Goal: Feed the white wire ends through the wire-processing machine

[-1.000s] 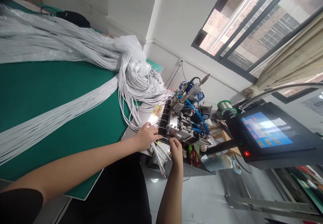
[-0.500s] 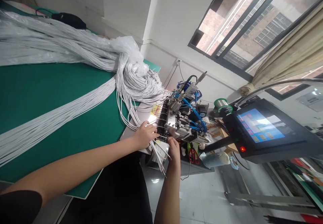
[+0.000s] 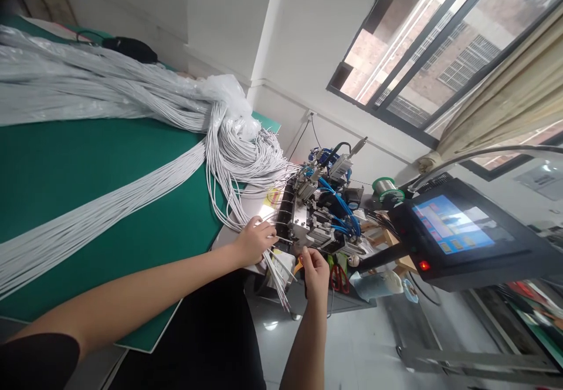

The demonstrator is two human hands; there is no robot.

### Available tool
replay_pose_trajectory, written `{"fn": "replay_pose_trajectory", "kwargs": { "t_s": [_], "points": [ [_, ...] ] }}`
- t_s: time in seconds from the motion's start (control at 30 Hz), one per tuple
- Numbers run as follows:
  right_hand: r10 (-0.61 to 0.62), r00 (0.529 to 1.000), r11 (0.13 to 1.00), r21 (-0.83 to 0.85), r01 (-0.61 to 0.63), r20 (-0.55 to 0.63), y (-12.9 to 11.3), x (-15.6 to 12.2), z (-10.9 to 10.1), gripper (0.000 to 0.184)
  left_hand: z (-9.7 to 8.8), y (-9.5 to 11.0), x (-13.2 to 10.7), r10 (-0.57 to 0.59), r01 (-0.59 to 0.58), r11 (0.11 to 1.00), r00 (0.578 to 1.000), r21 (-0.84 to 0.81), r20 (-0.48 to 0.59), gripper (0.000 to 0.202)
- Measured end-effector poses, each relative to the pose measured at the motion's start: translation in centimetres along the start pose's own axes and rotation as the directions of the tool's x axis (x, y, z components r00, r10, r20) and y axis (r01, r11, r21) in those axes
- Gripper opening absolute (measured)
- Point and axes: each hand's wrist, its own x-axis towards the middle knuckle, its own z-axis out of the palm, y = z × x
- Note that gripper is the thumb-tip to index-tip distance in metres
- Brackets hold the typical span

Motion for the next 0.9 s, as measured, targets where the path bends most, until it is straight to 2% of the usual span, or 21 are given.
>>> {"fn": "replay_pose_trajectory", "kwargs": {
  "t_s": [0.07, 0.17, 0.23, 0.3, 0.47, 0.7, 0.77, 0.9],
  "points": [
    [-0.045, 0.997, 0.991, -0.125, 0.053, 0.064, -1.5, -0.3, 0.1, 0.034, -0.2, 0.0, 0.0, -0.001, 0.001, 1.000, 1.000, 0.008, 0.005, 0.035],
    [-0.151, 0.965, 0.935, -0.286, 0.209, 0.212, -3.5, -0.5, 0.8, 0.028, -0.6, 0.0, 0.0, 0.008, -0.008, 1.000, 1.000, -0.001, 0.003, 0.042],
    [-0.207, 0.932, 0.897, -0.323, 0.302, 0.296, -4.3, -0.4, 1.5, 0.023, -0.6, 0.0, 0.0, 0.020, -0.020, 1.000, 1.000, -0.008, 0.003, 0.044],
    [-0.242, 0.913, 0.878, -0.327, 0.350, 0.329, -4.7, -0.1, 2.1, 0.021, -0.5, 0.0, 0.1, 0.031, -0.031, 0.999, 1.000, -0.013, 0.003, 0.044],
    [-0.261, 0.916, 0.861, -0.354, 0.364, 0.306, -4.0, 0.8, 2.0, 0.023, -0.1, 0.0, 0.0, 0.018, -0.018, 1.000, 0.998, 0.000, -0.055, 0.038],
    [-0.243, 0.946, 0.897, -0.322, 0.303, 0.213, -2.8, 1.6, 0.3, 0.025, -0.4, 0.0, 0.0, -0.112, 0.118, 0.992, 0.985, 0.038, -0.135, 0.020],
    [-0.238, 0.948, 0.914, -0.280, 0.293, 0.212, -2.9, 1.6, 0.3, 0.025, -0.3, -0.1, 0.0, -0.076, 0.082, 0.996, 0.988, 0.039, -0.135, 0.016],
    [-0.213, 0.956, 0.954, -0.168, 0.248, 0.201, -2.8, 1.5, 0.8, 0.028, -0.2, -0.4, 0.0, 0.081, -0.077, 0.996, 0.987, 0.034, -0.141, 0.017]
  ]
}}
